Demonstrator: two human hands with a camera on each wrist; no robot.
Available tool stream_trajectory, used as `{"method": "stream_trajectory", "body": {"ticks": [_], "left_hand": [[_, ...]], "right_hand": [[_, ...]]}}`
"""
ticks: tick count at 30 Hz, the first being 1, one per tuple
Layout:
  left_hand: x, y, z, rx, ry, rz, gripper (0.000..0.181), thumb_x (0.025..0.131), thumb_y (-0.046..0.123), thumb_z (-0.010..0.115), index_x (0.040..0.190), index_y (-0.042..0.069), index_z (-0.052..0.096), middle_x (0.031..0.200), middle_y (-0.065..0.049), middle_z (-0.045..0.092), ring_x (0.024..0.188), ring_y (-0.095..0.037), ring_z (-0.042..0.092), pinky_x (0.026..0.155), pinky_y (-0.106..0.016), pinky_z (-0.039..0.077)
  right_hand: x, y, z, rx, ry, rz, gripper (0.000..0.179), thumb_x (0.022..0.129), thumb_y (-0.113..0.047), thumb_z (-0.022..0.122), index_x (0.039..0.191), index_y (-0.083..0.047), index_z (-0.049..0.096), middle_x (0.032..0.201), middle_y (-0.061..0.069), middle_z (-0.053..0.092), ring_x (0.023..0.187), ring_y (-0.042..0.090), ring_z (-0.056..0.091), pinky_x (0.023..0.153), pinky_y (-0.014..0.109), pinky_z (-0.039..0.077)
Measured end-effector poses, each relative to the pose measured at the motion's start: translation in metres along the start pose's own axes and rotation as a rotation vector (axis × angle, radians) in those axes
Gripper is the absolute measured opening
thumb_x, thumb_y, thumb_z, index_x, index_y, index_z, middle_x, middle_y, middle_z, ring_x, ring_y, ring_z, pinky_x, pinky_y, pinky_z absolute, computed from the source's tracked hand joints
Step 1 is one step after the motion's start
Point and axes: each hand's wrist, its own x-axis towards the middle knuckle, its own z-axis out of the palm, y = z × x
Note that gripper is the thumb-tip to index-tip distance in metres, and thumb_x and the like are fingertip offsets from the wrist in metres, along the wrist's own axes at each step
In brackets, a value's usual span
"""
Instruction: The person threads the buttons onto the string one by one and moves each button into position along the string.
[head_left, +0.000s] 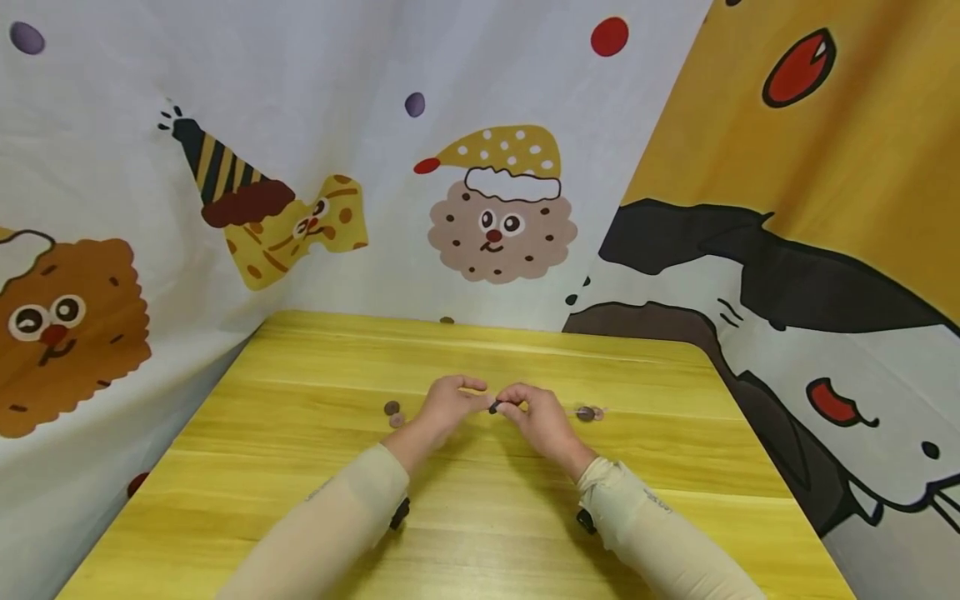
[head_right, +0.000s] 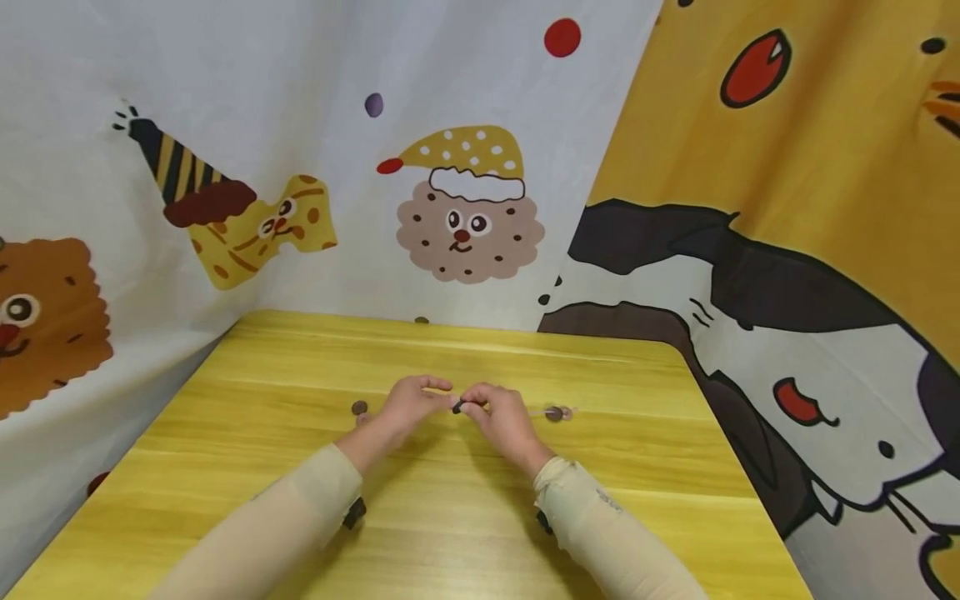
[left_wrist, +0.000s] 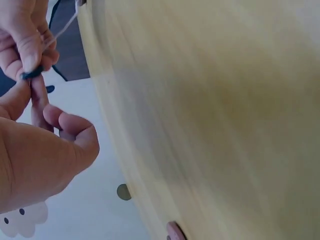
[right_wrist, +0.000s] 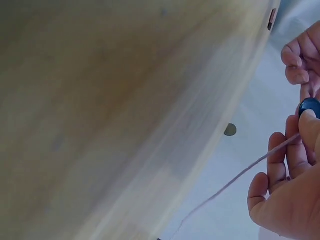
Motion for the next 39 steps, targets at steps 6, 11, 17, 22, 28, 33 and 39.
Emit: {"method": "stream_trajectory", "body": {"ticks": [6, 11, 17, 22, 28, 33, 39], "left_hand": [[0.0042, 0.0042, -0.0067, 0.008, -0.075, -0.076, 0.05, 0.098, 0.028, 0.082, 0.14, 0.007, 0.066, 0.129, -0.013, 0.075, 0.133, -0.039, 0.063, 0.119, -0.066, 0.041], [0.0061, 0.003, -0.0093, 0.015, -0.113, -0.141, 0.054, 0.097, 0.031, 0.082, 0.142, 0.009, 0.065, 0.148, -0.016, 0.062, 0.138, -0.041, 0.058, 0.117, -0.064, 0.044], [0.0063, 0.0031, -0.0091, 0.025, -0.149, -0.146, 0.055, 0.097, 0.032, 0.081, 0.144, 0.009, 0.064, 0.151, -0.018, 0.058, 0.134, -0.039, 0.058, 0.115, -0.064, 0.045], [0.0074, 0.004, -0.0067, 0.022, -0.182, -0.137, 0.055, 0.097, 0.031, 0.08, 0.144, 0.008, 0.062, 0.135, -0.014, 0.064, 0.101, -0.026, 0.06, 0.104, -0.053, 0.048], [0.0091, 0.0051, -0.0047, 0.046, -0.209, -0.116, 0.054, 0.099, 0.029, 0.077, 0.144, 0.006, 0.062, 0.084, 0.006, 0.057, 0.068, -0.013, 0.042, 0.087, -0.042, 0.046], [0.0102, 0.0038, -0.0035, 0.055, -0.225, -0.092, 0.047, 0.102, 0.028, 0.072, 0.143, 0.006, 0.063, 0.082, 0.006, 0.058, 0.063, -0.012, 0.041, 0.076, -0.039, 0.043], [0.0092, 0.0007, -0.0011, 0.036, -0.228, -0.069, 0.039, 0.105, 0.029, 0.068, 0.137, 0.007, 0.064, 0.141, -0.015, 0.062, 0.112, -0.023, 0.057, 0.098, -0.046, 0.05]], "right_hand": [[-0.0007, -0.0007, -0.0012, -0.016, -0.031, -0.043, 0.008, 0.1, -0.015, 0.075, 0.106, -0.018, 0.079, 0.1, -0.005, 0.08, 0.091, 0.014, 0.072, 0.078, 0.027, 0.056], [-0.0007, -0.0001, -0.0015, -0.024, -0.047, -0.082, 0.007, 0.1, -0.016, 0.075, 0.105, -0.019, 0.079, 0.1, -0.005, 0.08, 0.092, 0.011, 0.073, 0.078, 0.026, 0.057], [-0.0011, 0.0005, -0.0014, -0.045, -0.053, -0.086, 0.006, 0.1, -0.016, 0.075, 0.104, -0.019, 0.079, 0.1, -0.005, 0.081, 0.091, 0.012, 0.073, 0.077, 0.025, 0.056], [-0.002, 0.0009, -0.0023, -0.035, -0.057, -0.079, 0.007, 0.1, -0.014, 0.076, 0.104, -0.018, 0.079, 0.101, -0.004, 0.081, 0.092, 0.013, 0.073, 0.079, 0.026, 0.057], [-0.003, -0.0003, -0.0051, -0.021, -0.062, -0.078, 0.008, 0.1, -0.014, 0.075, 0.103, -0.02, 0.079, 0.101, -0.006, 0.081, 0.095, 0.011, 0.074, 0.083, 0.028, 0.058], [-0.0032, -0.0009, -0.0057, -0.001, -0.063, -0.064, 0.008, 0.1, -0.016, 0.075, 0.102, -0.022, 0.079, 0.102, -0.007, 0.08, 0.094, 0.009, 0.072, 0.082, 0.027, 0.057], [-0.0041, -0.0004, -0.0049, 0.041, -0.087, -0.001, 0.007, 0.102, -0.019, 0.073, 0.105, -0.025, 0.077, 0.103, -0.009, 0.078, 0.092, 0.011, 0.069, 0.078, 0.028, 0.055]]}}
